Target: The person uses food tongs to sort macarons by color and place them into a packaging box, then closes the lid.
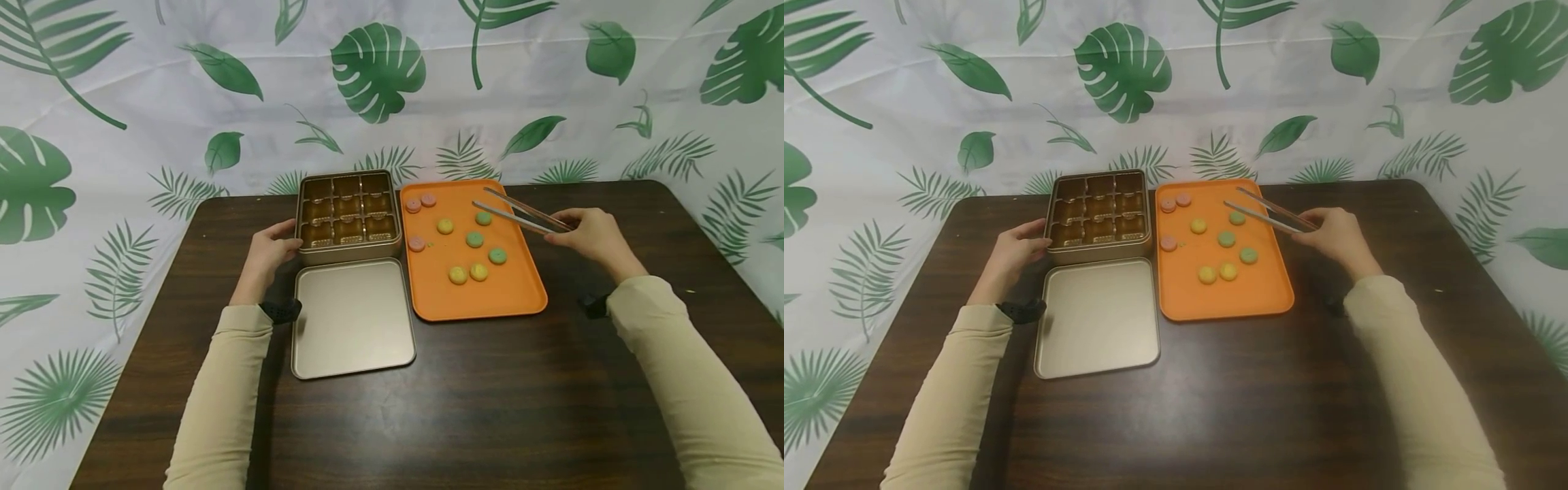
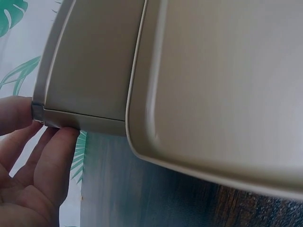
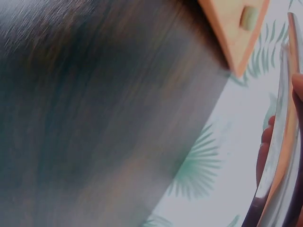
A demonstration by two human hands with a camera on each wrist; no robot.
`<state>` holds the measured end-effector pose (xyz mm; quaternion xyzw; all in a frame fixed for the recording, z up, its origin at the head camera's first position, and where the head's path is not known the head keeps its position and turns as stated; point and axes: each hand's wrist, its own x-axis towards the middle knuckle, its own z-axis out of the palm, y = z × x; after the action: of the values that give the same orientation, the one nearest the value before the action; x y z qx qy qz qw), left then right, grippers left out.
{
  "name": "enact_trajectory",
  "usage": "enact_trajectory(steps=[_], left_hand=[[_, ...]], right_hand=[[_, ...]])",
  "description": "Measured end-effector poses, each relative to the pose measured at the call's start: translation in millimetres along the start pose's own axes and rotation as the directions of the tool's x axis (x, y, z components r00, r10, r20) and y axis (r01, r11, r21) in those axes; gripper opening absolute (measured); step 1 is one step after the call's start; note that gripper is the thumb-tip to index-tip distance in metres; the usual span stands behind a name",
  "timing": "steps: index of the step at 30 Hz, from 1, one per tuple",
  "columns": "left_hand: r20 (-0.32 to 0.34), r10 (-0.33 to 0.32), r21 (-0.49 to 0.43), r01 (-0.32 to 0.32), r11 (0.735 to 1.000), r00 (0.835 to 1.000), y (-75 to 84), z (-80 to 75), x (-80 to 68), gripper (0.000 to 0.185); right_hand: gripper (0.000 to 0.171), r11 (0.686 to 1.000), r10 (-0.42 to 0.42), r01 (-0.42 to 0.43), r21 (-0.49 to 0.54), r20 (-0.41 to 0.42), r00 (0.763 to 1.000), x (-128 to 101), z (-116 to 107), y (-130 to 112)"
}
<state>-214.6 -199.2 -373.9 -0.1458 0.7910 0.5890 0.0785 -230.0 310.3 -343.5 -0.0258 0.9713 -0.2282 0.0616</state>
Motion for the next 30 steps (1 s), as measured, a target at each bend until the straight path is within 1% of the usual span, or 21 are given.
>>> enact_trajectory(steps=[8, 16, 22, 30], left_hand=[[-0.006, 0.012, -0.001, -0.012, 1.0, 1.0, -2.5, 0.3, 2.9, 0.054], [-0.014, 0.014, -0.005, -0.014, 1.0, 1.0, -2.0, 1.1, 2.7, 0.054], [-0.012, 0.006, -0.012, -0.006, 1.0, 1.0, -1.0, 1.5, 1.0, 0.054], [-0.02, 0.005, -0.008, -0.005, 1.0, 1.0, -1.2, 2.2, 0.9, 0.053]], right_hand=[[0.048, 0.998, -0.056, 0.056, 0.002, 0.065, 0.996, 0, 8, -21], [0.044, 0.994, -0.1, 0.103, -0.034, 0.088, 0.991, 2, 16, -36], [0.048, 0.994, -0.093, 0.1, -0.054, 0.115, 0.989, 5, 21, -38], [0.048, 0.995, -0.078, 0.084, -0.05, 0.118, 0.99, 8, 24, -40]])
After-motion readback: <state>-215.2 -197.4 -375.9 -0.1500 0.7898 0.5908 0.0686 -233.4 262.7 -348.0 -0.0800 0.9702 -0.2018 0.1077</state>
